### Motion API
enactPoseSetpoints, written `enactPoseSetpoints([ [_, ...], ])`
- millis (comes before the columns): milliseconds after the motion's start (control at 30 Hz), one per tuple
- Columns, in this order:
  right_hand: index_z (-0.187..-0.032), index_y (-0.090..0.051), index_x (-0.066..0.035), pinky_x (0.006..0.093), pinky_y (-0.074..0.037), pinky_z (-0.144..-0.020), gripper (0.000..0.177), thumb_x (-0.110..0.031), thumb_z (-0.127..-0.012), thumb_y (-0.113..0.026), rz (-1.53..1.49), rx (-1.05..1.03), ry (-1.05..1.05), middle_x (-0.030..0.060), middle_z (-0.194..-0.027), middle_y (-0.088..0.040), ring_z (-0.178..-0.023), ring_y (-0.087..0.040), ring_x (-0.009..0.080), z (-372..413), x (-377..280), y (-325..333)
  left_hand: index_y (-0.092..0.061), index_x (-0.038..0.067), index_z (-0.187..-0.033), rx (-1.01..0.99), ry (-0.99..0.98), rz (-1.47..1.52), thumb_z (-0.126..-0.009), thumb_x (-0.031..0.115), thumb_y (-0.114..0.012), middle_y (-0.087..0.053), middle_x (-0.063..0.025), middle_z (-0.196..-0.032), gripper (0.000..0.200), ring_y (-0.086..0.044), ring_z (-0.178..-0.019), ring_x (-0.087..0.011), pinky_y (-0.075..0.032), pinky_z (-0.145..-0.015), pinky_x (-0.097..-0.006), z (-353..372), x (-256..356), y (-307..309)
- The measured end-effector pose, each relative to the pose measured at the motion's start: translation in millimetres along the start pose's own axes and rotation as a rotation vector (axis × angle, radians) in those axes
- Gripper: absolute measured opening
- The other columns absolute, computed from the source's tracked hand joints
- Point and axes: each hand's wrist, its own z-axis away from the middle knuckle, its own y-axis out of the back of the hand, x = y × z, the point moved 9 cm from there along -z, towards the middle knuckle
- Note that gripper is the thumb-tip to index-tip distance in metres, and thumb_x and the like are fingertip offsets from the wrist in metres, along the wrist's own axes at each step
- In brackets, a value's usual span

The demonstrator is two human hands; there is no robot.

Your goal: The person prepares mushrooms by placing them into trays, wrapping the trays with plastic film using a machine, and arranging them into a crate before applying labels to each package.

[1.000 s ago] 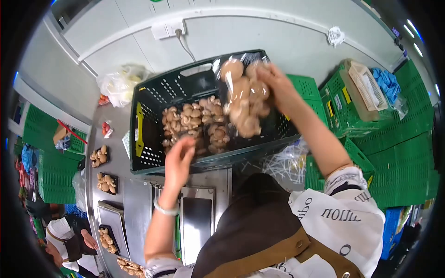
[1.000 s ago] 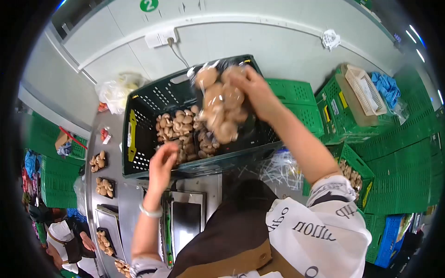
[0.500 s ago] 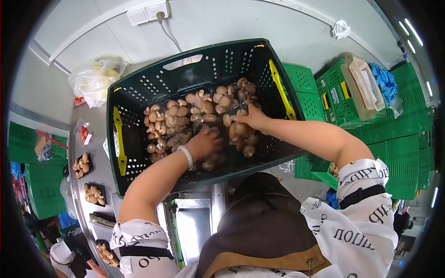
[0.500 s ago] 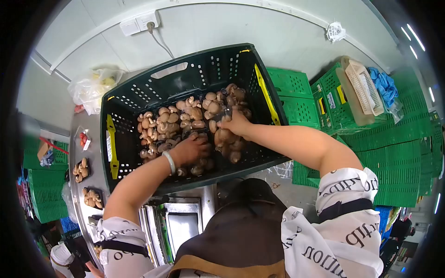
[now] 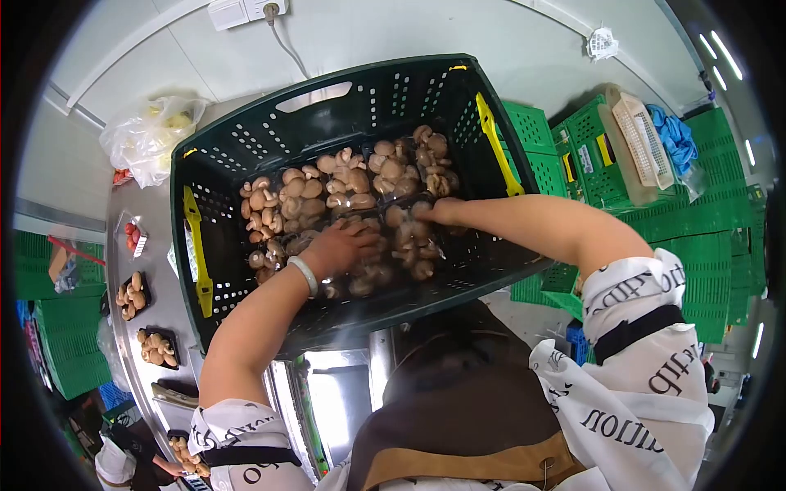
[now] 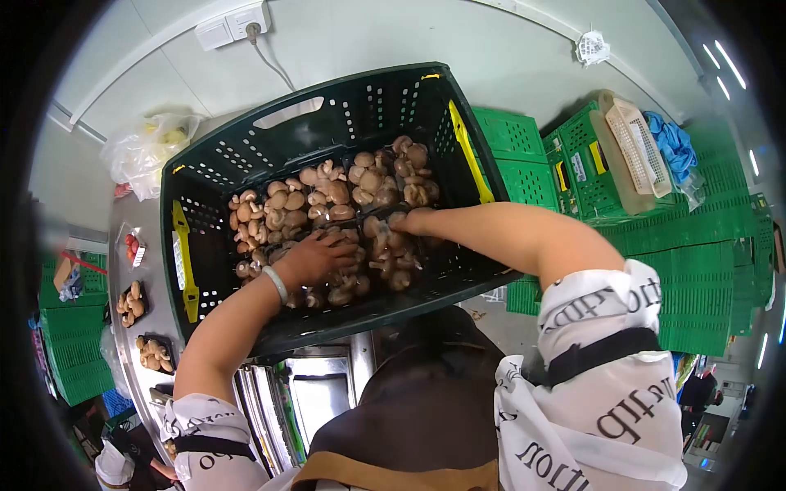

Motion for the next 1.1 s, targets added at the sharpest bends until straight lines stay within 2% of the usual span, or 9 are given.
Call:
enactPoseSetpoints([
  [100, -0.109, -0.059, 0.001, 0.0433, -0.051, -0.075, 0.055, -0.042, -0.076, -0.071, 0.488, 0.380, 0.508, 0.0199, -0.096, -0.067, -0.092, -0.065, 0.0372, 41.1, -58.7, 34.5, -0.058, 0.030, -0.126, 0.022, 0.011, -0.019, -0.080, 0.033, -0.062, -0.045, 0.0084, -0.138, 0.047, -0.037, -0.131, -0.0178, -0.037, -0.103, -0.0444, 2.2, -1.5, -3.9],
  [200, -0.104, -0.060, -0.004, 0.0441, -0.050, -0.076, 0.047, -0.036, -0.072, -0.074, 0.618, -0.122, 0.694, 0.0176, -0.099, -0.067, -0.090, -0.063, 0.0381, 34.2, -76.4, -28.0, -0.057, 0.029, -0.128, -0.024, 0.036, 0.052, -0.082, 0.030, -0.061, -0.043, 0.0082, -0.140, 0.046, -0.034, -0.134, -0.0183, -0.037, -0.103, -0.0456, 1.0, -3.3, -7.9],
  [233, -0.102, -0.060, -0.007, 0.0451, -0.050, -0.075, 0.043, -0.031, -0.070, -0.076, 0.687, -0.053, 0.871, 0.0150, -0.094, -0.068, -0.086, -0.063, 0.0368, 6.3, -68.5, -54.4, -0.056, 0.028, -0.128, -0.041, 0.045, 0.086, -0.082, 0.029, -0.061, -0.042, 0.0081, -0.142, 0.046, -0.033, -0.135, -0.0186, -0.037, -0.102, -0.0461, 0.2, -5.0, -7.4],
  [433, -0.099, -0.069, -0.013, 0.0432, -0.052, -0.076, 0.029, -0.024, -0.073, -0.073, 0.642, -0.218, 0.819, 0.0141, -0.095, -0.069, -0.090, -0.066, 0.0324, 3.2, -67.8, -52.2, -0.057, 0.018, -0.128, -0.238, 0.359, 0.370, -0.081, 0.025, -0.065, -0.058, -0.0097, -0.129, 0.048, -0.056, -0.114, -0.0325, -0.047, -0.092, -0.0449, 13.2, -5.9, 60.1],
  [500, -0.100, -0.069, -0.015, 0.0433, -0.052, -0.075, 0.028, -0.024, -0.074, -0.072, 0.902, -0.183, 0.768, 0.0124, -0.096, -0.069, -0.091, -0.066, 0.0324, 21.3, -75.7, -37.8, -0.059, 0.009, -0.121, 0.144, 0.361, 0.450, -0.082, 0.021, -0.067, -0.061, -0.0168, -0.118, 0.041, -0.060, -0.103, -0.0372, -0.049, -0.086, -0.0450, 38.6, 5.5, 118.6],
  [667, -0.087, -0.057, -0.005, 0.0425, -0.047, -0.066, 0.018, -0.016, -0.080, -0.069, 0.508, 0.112, 1.173, 0.0125, -0.080, -0.064, -0.077, -0.062, 0.0340, 116.0, -158.5, 8.6, -0.058, 0.004, -0.119, 0.920, 0.745, 0.786, -0.090, 0.019, -0.064, -0.063, -0.0115, -0.111, 0.034, -0.063, -0.097, -0.0250, -0.049, -0.085, -0.0335, 193.1, 72.2, 186.2],
  [767, -0.092, -0.058, 0.001, 0.0300, -0.048, -0.068, 0.015, -0.009, -0.084, -0.066, 0.167, 0.025, 1.136, 0.0105, -0.080, -0.063, -0.074, -0.062, 0.0174, 198.0, -202.1, 1.4, -0.061, 0.001, -0.113, 1.169, 1.139, 0.798, -0.091, 0.013, -0.062, -0.066, -0.0085, -0.106, 0.025, -0.063, -0.097, -0.0182, -0.049, -0.085, -0.0309, 295.6, 145.8, 143.8],
  [900, -0.093, -0.059, 0.002, 0.0304, -0.049, -0.069, 0.014, -0.007, -0.084, -0.066, 0.118, -0.082, 1.255, 0.0098, -0.082, -0.064, -0.076, -0.062, 0.0161, 286.8, -233.4, -61.7, -0.062, -0.001, -0.110, 1.405, 1.654, 0.962, -0.093, 0.018, -0.061, -0.069, -0.0093, -0.100, 0.026, -0.062, -0.094, -0.0144, -0.048, -0.086, -0.0291, 407.4, 280.4, 19.3],
  [1100, -0.092, -0.060, 0.001, 0.0318, -0.049, -0.067, 0.017, -0.013, -0.085, -0.067, 0.440, -0.421, 1.545, 0.0129, -0.082, -0.063, -0.075, -0.065, 0.0237, 384.2, -264.2, -220.2, -0.060, 0.000, -0.115, 1.708, 1.967, 0.913, -0.097, 0.021, -0.054, -0.067, -0.0054, -0.098, 0.028, -0.060, -0.086, -0.0115, -0.047, -0.075, -0.0238, 540.5, 452.6, -76.7],
])
